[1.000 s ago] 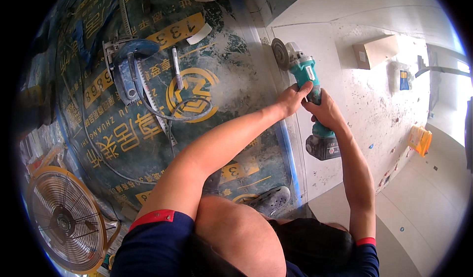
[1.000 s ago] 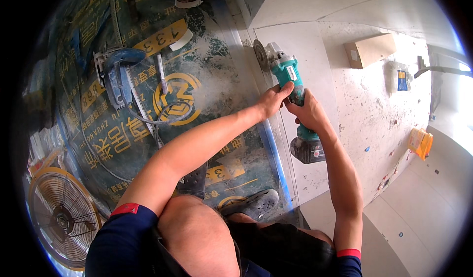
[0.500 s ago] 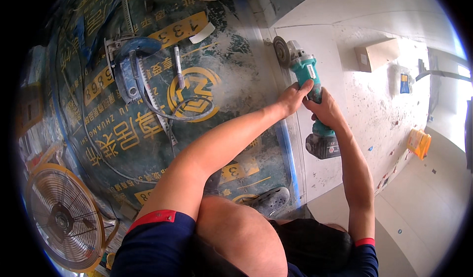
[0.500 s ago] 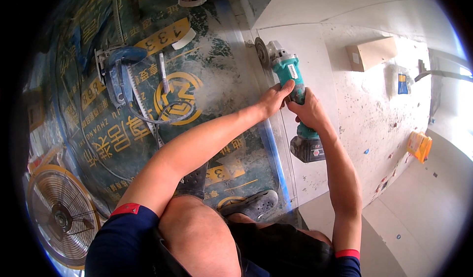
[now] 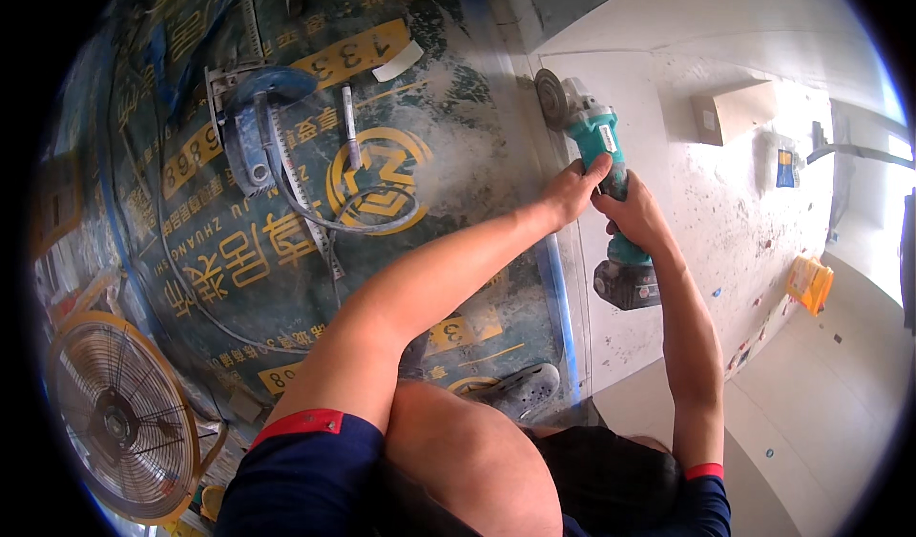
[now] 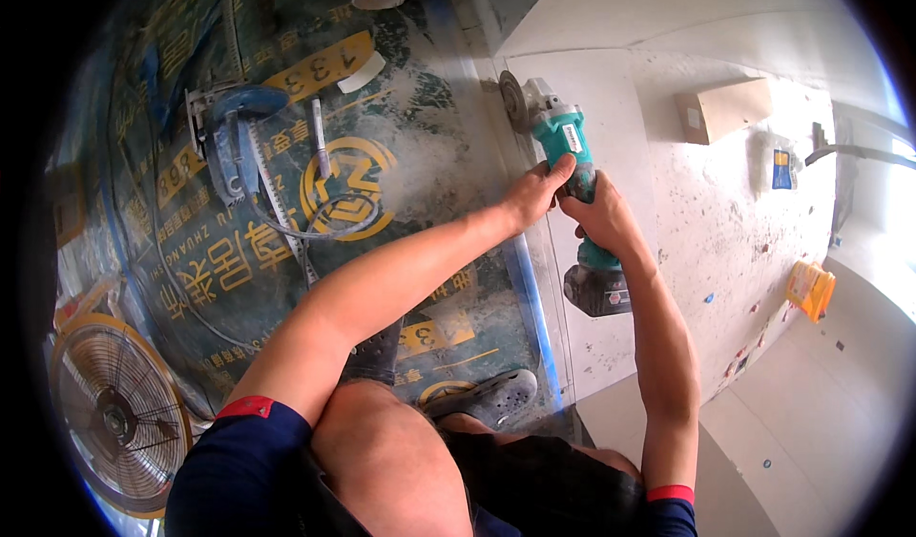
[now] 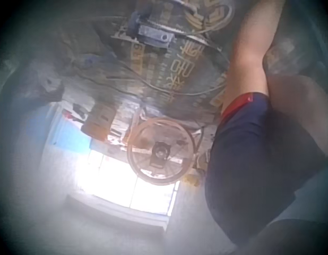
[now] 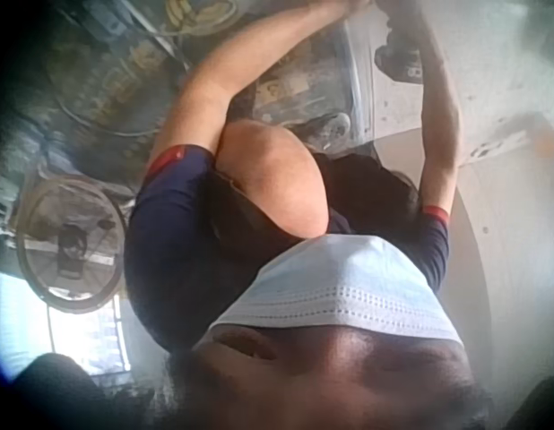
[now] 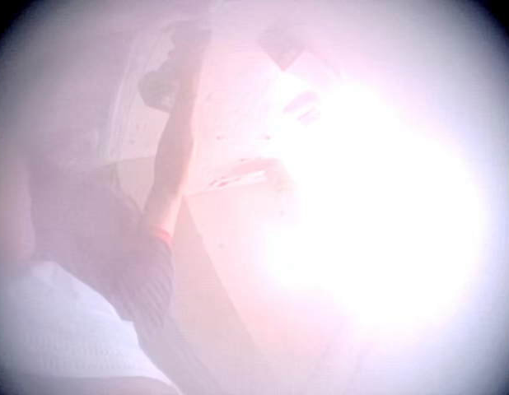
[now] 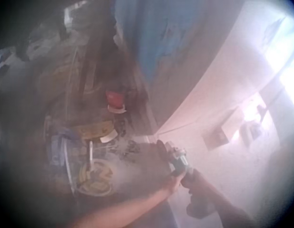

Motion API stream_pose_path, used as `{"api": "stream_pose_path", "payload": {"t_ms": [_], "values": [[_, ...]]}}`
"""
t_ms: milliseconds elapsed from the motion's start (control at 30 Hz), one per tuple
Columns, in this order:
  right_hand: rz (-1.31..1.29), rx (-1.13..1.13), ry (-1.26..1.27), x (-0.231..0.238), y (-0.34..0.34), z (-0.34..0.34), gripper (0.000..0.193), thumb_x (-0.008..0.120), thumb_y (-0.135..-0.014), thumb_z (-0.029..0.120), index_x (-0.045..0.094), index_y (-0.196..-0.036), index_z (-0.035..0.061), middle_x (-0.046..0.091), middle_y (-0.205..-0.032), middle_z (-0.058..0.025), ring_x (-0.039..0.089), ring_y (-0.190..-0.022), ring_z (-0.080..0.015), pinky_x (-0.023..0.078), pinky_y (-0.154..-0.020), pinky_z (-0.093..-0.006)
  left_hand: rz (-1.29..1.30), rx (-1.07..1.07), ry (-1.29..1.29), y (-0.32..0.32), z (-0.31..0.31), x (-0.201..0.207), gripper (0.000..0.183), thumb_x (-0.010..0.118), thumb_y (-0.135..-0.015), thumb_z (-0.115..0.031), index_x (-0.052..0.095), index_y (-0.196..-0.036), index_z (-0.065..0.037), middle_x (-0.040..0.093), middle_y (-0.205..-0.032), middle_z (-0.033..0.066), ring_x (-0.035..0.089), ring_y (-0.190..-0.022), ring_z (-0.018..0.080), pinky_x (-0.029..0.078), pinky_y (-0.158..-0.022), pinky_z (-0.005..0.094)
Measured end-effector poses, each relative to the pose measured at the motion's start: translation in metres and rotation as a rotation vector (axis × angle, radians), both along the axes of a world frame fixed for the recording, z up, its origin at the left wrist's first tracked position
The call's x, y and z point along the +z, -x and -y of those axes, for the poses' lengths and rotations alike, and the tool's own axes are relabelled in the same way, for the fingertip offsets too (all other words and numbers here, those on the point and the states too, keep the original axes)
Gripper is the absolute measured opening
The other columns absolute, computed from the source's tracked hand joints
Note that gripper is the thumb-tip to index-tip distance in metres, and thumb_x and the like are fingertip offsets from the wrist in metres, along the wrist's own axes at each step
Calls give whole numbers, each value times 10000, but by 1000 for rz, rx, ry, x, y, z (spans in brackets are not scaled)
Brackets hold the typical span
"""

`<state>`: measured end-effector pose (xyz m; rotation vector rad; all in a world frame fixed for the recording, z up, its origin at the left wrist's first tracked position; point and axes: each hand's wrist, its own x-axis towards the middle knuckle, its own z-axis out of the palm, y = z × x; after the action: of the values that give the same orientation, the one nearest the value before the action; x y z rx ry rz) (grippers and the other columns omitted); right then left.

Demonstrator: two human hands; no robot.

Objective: The person uses an angle grinder to cut and smooth the edges of a wall tile. They then apply mortar to the wall using a trowel and place a large tile into the prepared space, pressing it into position.

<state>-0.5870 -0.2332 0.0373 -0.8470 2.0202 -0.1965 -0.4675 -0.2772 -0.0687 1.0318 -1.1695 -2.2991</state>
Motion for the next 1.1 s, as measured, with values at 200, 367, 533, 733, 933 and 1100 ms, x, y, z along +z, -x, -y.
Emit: {"api": "stream_pose_path", "payload": {"t_ms": [200,367,533,733,933,1100], "values": [[-4,-15,22,-1,1,1,383,701,-823,255,555,-1019,-40,666,-806,-107,672,-578,-173,540,-549,-332,33,18,-41,3,-1,1,717,442,-956,-751,623,-1017,-59,532,-759,-24,471,-662,89,395,-600,272],[27,-5,44,0,-3,11,377,700,-823,240,558,-1031,-40,669,-807,-106,668,-576,-171,537,-548,-330,36,54,-84,9,2,-12,654,445,-974,-722,612,-1006,-90,522,-772,-37,454,-670,76,387,-610,267],[10,-9,44,-4,-1,14,378,706,-822,240,556,-1027,-39,670,-803,-105,665,-572,-171,536,-546,-332,-38,70,-155,12,5,-13,611,456,-987,-692,598,-1015,-99,525,-782,-45,448,-671,67,387,-612,264],[8,-1,51,-5,0,16,383,712,-820,262,557,-1003,-37,673,-804,-113,669,-574,-176,537,-547,-338,-23,82,-152,13,6,-13,600,461,-988,-687,599,-1010,-103,536,-785,-45,450,-672,65,381,-607,258],[0,19,28,-6,2,19,396,713,-813,275,560,-1003,-36,676,-815,-116,675,-585,-179,539,-553,-338,-63,56,-167,12,9,-18,745,481,-961,-717,599,-1115,3,630,-943,62,572,-854,142,461,-780,307],[-8,14,-6,-4,-2,21,387,708,-810,263,566,-1008,-38,674,-814,-114,674,-584,-177,542,-559,-337,-26,85,-152,11,8,-17,627,445,-982,-708,617,-979,-105,536,-778,-45,451,-683,66,383,-606,261]]}}
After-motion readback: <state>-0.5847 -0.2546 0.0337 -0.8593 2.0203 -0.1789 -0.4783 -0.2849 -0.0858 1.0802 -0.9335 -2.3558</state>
